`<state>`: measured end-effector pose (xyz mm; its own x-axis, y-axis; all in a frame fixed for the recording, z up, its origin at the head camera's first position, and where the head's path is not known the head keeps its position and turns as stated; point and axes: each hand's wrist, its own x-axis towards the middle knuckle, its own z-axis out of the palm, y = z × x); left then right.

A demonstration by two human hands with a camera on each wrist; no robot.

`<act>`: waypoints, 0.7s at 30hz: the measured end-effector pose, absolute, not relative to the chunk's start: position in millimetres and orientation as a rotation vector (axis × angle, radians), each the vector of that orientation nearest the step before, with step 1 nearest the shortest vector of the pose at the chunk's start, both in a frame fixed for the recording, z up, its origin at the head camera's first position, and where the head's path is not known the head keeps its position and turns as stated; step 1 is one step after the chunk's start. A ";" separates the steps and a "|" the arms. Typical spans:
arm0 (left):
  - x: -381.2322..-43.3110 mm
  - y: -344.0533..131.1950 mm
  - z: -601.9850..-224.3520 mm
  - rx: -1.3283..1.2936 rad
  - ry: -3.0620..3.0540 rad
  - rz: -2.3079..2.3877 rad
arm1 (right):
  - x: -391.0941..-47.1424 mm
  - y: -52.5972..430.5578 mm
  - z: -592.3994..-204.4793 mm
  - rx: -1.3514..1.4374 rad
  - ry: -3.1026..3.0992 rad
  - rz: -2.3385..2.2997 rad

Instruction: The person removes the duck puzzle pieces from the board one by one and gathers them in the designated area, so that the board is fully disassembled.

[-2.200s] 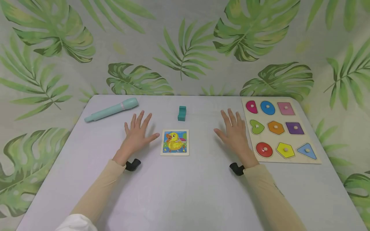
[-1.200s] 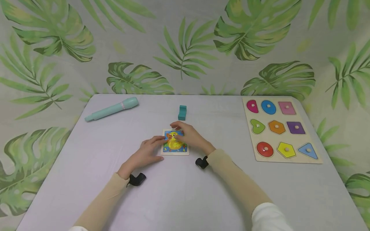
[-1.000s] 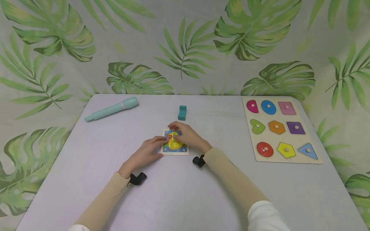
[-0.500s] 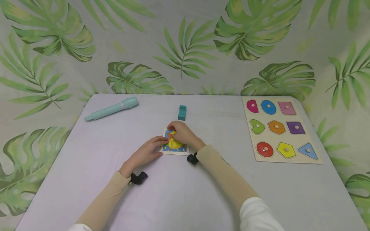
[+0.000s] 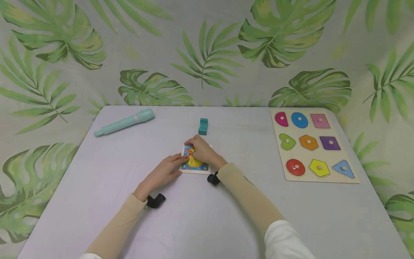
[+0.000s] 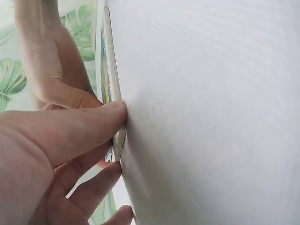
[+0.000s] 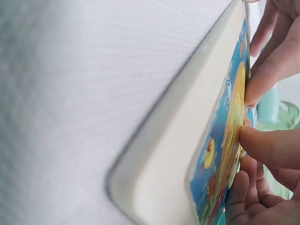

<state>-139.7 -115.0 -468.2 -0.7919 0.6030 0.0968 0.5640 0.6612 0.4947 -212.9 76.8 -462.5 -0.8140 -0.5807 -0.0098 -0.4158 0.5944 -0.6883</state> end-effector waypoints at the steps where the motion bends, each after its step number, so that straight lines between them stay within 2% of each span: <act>1: -139.6 -115.2 -468.0 0.982 2.794 0.790 | -212.7 76.8 -462.8 -0.822 2.592 -1.030; 13: -141.9 -116.5 -465.1 0.999 2.793 0.764 | -210.9 78.9 -463.2 -0.866 2.691 -1.064; 21: -143.9 -117.6 -467.9 0.999 2.801 0.735 | -214.3 100.9 -456.1 -0.761 2.571 -1.342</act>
